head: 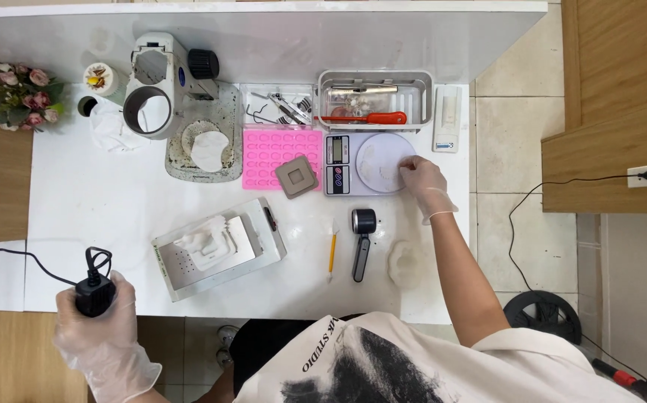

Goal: Using a heat gun to melt and shape wax inside a mold on a workbench.

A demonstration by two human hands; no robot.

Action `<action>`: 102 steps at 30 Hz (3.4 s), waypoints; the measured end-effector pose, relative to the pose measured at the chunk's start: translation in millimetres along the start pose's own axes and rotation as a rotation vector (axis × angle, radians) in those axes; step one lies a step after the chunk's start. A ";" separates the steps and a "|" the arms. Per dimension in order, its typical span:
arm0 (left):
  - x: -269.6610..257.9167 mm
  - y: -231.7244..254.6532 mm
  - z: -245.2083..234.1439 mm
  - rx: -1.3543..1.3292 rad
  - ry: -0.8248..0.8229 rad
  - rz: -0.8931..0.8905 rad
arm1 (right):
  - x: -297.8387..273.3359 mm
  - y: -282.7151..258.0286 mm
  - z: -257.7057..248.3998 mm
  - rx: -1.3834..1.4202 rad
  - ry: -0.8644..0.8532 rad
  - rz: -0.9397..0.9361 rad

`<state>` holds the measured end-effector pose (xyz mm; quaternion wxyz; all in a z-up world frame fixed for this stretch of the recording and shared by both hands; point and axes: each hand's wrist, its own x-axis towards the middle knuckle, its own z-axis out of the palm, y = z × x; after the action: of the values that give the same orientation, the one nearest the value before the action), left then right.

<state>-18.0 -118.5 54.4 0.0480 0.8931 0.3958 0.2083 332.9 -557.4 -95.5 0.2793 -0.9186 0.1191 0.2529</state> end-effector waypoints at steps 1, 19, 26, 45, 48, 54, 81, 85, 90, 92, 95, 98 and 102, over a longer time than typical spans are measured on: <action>-0.7 -0.6 -1.3 0.002 -0.001 -0.002 | 6.4 4.4 -0.8 -0.002 -0.003 -0.001; -13.2 14.8 -22.7 -0.033 0.020 -0.090 | 27.0 -49.2 3.5 -0.004 -0.059 -0.362; -18.7 14.3 -21.3 -0.021 0.022 -0.101 | 48.0 -38.6 8.7 0.105 -0.126 -0.377; 17.5 33.3 -7.9 -0.288 -0.059 -0.120 | -65.2 -20.4 -17.8 0.598 -0.106 -0.340; 21.3 19.7 4.5 -0.377 -0.055 -0.142 | -111.9 -26.9 -7.5 0.708 -0.108 -0.329; 29.5 -16.4 17.8 -0.699 0.069 -0.246 | -198.3 -62.0 38.8 0.890 -0.160 -0.289; 66.0 -84.0 60.6 -0.986 -0.081 -0.399 | -246.3 -149.1 175.2 0.717 -0.107 -0.308; 68.4 -89.0 66.1 -0.996 -0.119 -0.434 | -247.3 -148.0 172.8 0.741 -0.137 -0.275; 70.6 -92.5 71.4 -0.988 -0.139 -0.383 | -258.1 -159.2 169.4 0.811 -0.153 -0.236; 72.4 -90.1 69.6 -0.975 -0.147 -0.382 | -256.1 -158.6 172.3 0.853 -0.159 -0.210; 73.7 -89.2 70.3 -0.967 -0.154 -0.380 | -254.1 -154.7 177.1 0.913 -0.170 -0.180; 74.3 -88.4 73.7 -0.994 -0.152 -0.379 | -251.2 -152.4 179.0 0.920 -0.162 -0.183; 74.0 -87.0 74.5 -0.992 -0.166 -0.404 | -249.4 -152.0 181.3 0.901 -0.155 -0.192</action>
<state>-2.8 0.5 -10.4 0.5339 0.6829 0.4088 0.2855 105.1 -310.1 -24.1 0.6805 -0.6912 0.1104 0.2167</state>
